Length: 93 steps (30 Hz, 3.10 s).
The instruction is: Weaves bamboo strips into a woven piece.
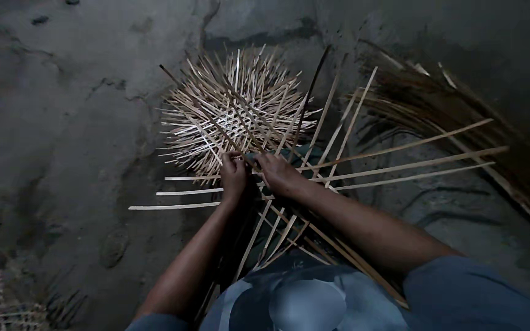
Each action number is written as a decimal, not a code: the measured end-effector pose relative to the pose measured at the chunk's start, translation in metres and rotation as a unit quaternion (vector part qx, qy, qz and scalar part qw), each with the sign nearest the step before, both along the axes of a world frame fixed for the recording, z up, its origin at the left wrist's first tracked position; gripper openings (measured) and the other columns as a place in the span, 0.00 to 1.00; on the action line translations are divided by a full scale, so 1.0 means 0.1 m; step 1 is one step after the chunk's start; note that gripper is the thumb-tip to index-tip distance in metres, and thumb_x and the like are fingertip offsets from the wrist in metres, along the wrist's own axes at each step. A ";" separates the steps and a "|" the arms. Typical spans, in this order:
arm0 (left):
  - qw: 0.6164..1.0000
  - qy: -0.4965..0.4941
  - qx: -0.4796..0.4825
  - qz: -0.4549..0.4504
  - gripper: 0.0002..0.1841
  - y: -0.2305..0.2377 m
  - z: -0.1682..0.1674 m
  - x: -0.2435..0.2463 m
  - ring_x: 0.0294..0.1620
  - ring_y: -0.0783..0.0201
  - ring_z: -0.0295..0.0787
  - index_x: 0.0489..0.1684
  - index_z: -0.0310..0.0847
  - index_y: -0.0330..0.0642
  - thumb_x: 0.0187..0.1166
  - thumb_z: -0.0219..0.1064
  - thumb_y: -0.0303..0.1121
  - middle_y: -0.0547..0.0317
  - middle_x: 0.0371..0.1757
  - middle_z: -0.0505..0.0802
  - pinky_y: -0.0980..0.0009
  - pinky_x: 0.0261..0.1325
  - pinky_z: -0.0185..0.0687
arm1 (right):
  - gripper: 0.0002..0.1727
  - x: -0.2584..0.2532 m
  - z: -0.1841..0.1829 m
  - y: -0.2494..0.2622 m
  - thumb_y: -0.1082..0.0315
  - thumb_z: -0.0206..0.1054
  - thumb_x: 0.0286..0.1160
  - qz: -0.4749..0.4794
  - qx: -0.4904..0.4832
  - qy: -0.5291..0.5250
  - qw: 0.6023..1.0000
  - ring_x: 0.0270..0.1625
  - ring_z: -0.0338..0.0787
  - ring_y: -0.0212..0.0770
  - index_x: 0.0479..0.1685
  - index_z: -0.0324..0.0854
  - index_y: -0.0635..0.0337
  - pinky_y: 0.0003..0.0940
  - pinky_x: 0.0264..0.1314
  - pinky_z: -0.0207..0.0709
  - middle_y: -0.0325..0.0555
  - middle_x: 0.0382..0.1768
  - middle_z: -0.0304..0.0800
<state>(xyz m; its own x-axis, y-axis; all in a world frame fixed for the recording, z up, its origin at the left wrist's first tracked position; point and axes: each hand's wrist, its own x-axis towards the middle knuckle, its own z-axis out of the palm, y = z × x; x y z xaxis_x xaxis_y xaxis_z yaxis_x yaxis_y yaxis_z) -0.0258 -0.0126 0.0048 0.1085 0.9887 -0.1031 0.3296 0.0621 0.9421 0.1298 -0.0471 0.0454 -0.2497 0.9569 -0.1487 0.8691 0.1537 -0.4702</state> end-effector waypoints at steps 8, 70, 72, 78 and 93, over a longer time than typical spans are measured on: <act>0.975 0.196 0.019 -0.100 0.17 0.08 0.27 0.03 0.61 0.45 0.87 0.70 0.82 0.42 0.88 0.55 0.30 0.41 0.59 0.90 0.44 0.67 0.80 | 0.26 0.12 0.09 0.10 0.72 0.66 0.82 0.010 -0.081 0.126 0.989 0.67 0.86 0.63 0.80 0.72 0.56 0.62 0.70 0.78 0.65 0.69 0.81; 0.970 -0.100 -0.033 -0.218 0.11 0.20 0.33 -0.28 0.51 0.67 0.91 0.56 0.91 0.44 0.82 0.67 0.24 0.59 0.52 0.95 0.66 0.57 0.87 | 0.29 0.96 0.57 0.22 0.53 0.50 0.93 -0.041 -0.200 0.489 0.848 0.68 0.89 0.40 0.91 0.61 0.46 0.38 0.71 0.82 0.44 0.70 0.87; 0.970 -0.107 -0.044 -0.214 0.11 0.22 0.27 -0.28 0.50 0.67 0.91 0.56 0.91 0.45 0.82 0.68 0.25 0.59 0.51 0.95 0.65 0.58 0.87 | 0.22 0.94 0.41 0.14 0.54 0.55 0.90 -0.058 -0.153 0.503 0.848 0.50 0.90 0.33 0.77 0.74 0.47 0.32 0.59 0.85 0.38 0.52 0.89; 0.970 -0.109 -0.064 -0.207 0.10 0.24 0.20 -0.26 0.50 0.68 0.92 0.56 0.91 0.45 0.82 0.69 0.28 0.60 0.51 0.96 0.66 0.58 0.88 | 0.28 0.69 -0.04 0.15 0.50 0.39 0.94 -0.241 0.078 0.655 0.712 0.23 0.83 0.34 0.24 0.74 0.48 0.38 0.36 0.85 0.32 0.18 0.78; 0.969 -0.100 -0.056 -0.217 0.09 0.26 0.26 -0.15 0.44 0.67 0.92 0.55 0.89 0.43 0.83 0.68 0.30 0.58 0.47 0.95 0.64 0.53 0.89 | 0.34 0.90 0.27 0.32 0.51 0.31 0.96 -0.004 -0.143 0.523 0.840 0.48 0.95 0.39 0.45 0.84 0.61 0.38 0.58 0.89 0.44 0.41 0.95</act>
